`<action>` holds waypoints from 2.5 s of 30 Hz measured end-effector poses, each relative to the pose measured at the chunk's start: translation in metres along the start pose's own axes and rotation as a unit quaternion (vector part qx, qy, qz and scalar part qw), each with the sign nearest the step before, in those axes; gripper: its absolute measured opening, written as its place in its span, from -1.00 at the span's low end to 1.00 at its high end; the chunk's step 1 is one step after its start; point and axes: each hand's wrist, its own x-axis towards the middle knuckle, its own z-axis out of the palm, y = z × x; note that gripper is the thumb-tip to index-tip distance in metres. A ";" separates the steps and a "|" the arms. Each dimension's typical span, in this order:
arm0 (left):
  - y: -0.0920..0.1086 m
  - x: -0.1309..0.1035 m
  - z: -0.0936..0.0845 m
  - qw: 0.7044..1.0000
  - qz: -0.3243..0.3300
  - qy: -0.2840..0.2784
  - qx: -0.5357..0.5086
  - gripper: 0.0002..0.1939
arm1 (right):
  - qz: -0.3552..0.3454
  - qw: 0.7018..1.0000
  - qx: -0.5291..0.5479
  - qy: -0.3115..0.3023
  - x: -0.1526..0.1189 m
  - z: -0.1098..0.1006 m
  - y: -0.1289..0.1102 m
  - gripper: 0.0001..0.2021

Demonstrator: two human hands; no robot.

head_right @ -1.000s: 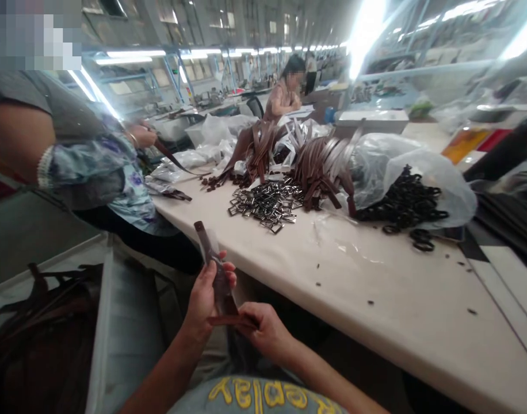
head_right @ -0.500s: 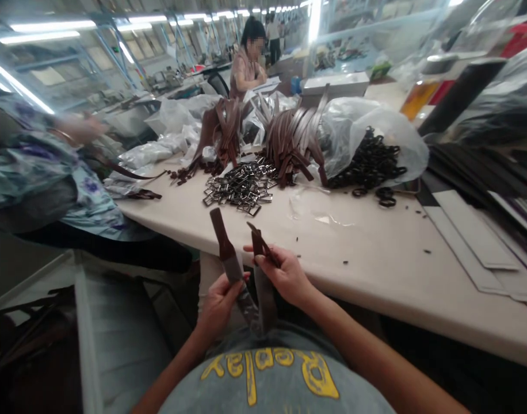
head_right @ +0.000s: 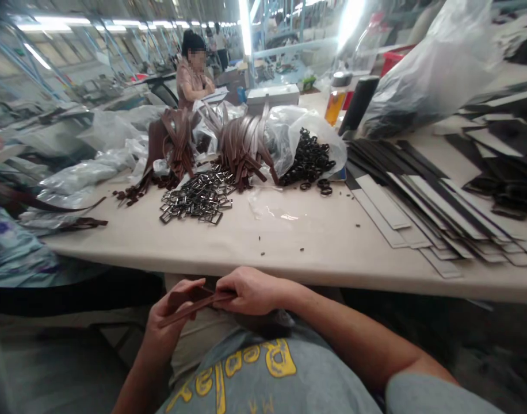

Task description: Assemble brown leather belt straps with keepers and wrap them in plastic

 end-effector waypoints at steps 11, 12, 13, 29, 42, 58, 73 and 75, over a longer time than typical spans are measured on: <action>0.004 0.001 0.026 0.982 -0.048 -0.127 -0.129 -0.73 | 0.028 0.964 0.242 -0.105 -0.021 0.000 0.009 -0.71; 0.002 0.001 0.028 0.983 -0.073 -0.103 -0.131 -0.72 | 0.019 0.971 0.221 -0.083 -0.021 0.001 0.010 -0.70; 0.000 0.001 0.031 0.984 -0.095 -0.074 -0.131 -0.69 | 0.005 0.980 0.192 -0.057 -0.022 0.001 0.010 -0.70; -0.010 0.005 0.059 0.956 -0.150 0.090 -0.237 -0.66 | 0.079 0.956 0.173 0.222 -0.018 0.035 0.009 -0.60; -0.011 0.011 0.045 0.969 -0.226 0.011 -0.097 -0.58 | -0.079 0.938 -0.177 0.287 -0.030 0.042 0.028 -0.77; -0.022 0.011 0.046 0.965 -0.247 -0.057 -0.063 -0.52 | -0.076 0.928 -0.265 0.250 -0.033 0.041 0.035 -0.86; 0.023 0.071 0.073 0.922 0.010 -0.302 0.240 -0.78 | -0.037 0.940 -0.124 0.315 -0.084 0.012 0.023 -0.83; 0.032 0.089 0.092 0.913 -0.022 -0.346 0.215 -0.79 | -0.010 0.933 -0.111 0.342 -0.097 0.002 0.023 -0.84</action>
